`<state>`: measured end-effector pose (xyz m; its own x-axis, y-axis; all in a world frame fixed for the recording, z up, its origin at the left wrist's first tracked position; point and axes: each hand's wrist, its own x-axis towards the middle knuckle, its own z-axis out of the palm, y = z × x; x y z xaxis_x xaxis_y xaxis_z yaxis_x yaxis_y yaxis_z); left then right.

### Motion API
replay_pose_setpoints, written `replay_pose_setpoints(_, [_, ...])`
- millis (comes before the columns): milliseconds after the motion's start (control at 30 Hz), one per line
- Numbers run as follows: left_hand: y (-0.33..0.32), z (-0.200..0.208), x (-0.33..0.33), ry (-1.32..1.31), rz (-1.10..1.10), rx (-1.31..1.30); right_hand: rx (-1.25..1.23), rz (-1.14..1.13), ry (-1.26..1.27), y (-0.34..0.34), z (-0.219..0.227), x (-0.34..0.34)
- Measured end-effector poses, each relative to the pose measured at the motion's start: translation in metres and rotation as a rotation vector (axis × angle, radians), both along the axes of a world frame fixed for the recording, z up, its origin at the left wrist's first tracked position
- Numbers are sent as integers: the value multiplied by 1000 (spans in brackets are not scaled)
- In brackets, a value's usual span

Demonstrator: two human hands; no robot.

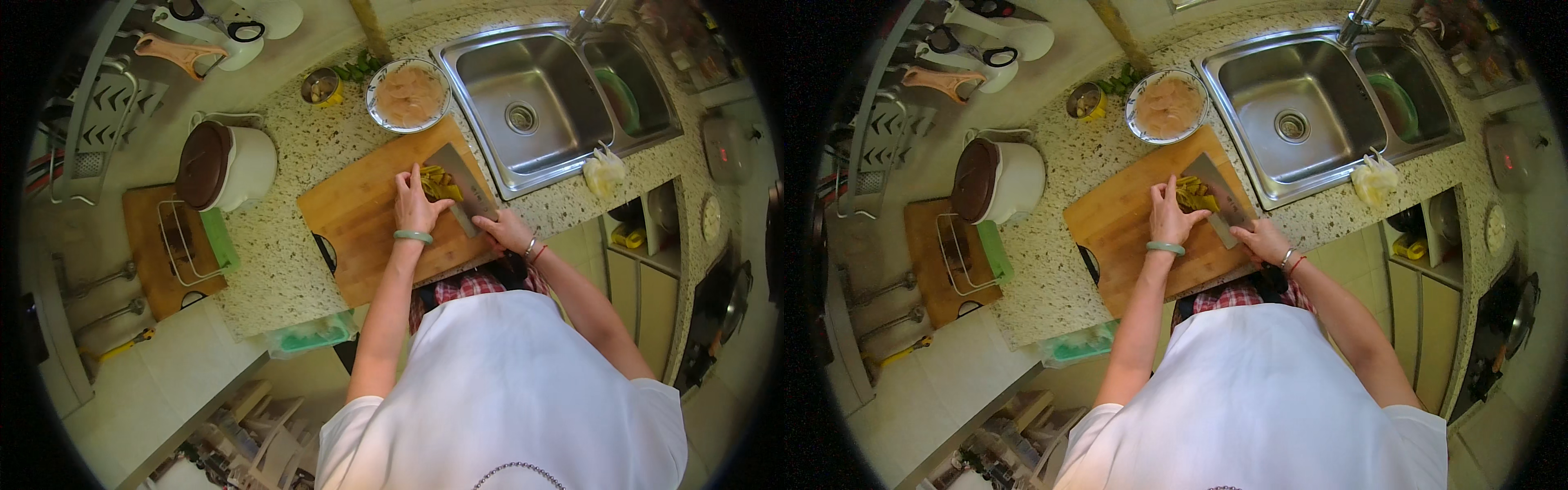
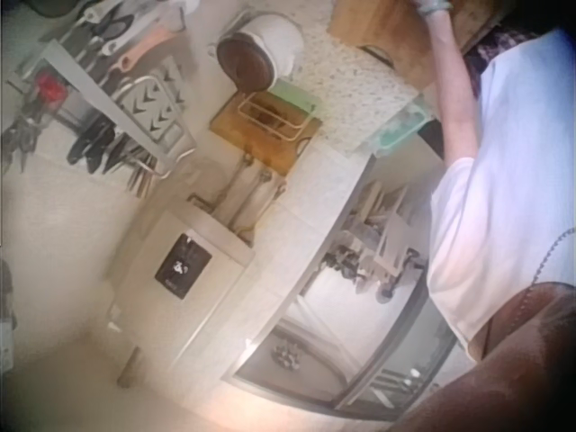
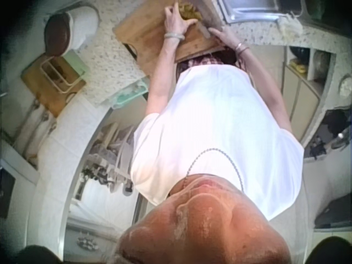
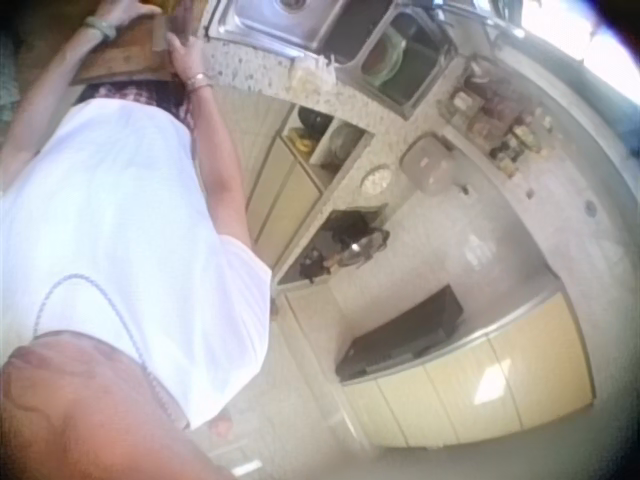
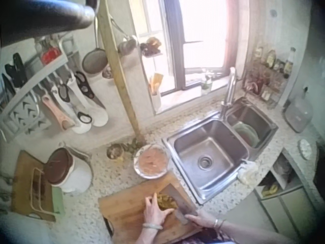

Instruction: The person removes a yellow vegetable from a plastic bag and slices it into thin strips on a wooden cutting board using a knife. They then rinse the sliced vegetable in a bowl under running water. Finally, the person peels and slices garlic cloves on the same cutting board.

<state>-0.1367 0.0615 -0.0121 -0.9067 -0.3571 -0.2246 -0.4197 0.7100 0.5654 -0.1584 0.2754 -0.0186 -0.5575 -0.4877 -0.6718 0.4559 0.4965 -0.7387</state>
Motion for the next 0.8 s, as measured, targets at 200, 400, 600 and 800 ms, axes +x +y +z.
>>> replay_pose_setpoints(200, [-11, -15, 12, 154, 161, 241, -95, 55, -64, -25, 4, 1])
replay_pose_setpoints(400, [-24, 11, -19, 322, 181, 337, -122, 33, 40, -33, 47, -30])
replay_pose_setpoints(600, [-52, 36, -106, 424, 175, 488, 64, 48, 622, -65, 76, -84])
replay_pose_setpoints(800, [-63, 4, -108, 551, 267, 399, -46, -208, 410, -57, 57, -100])
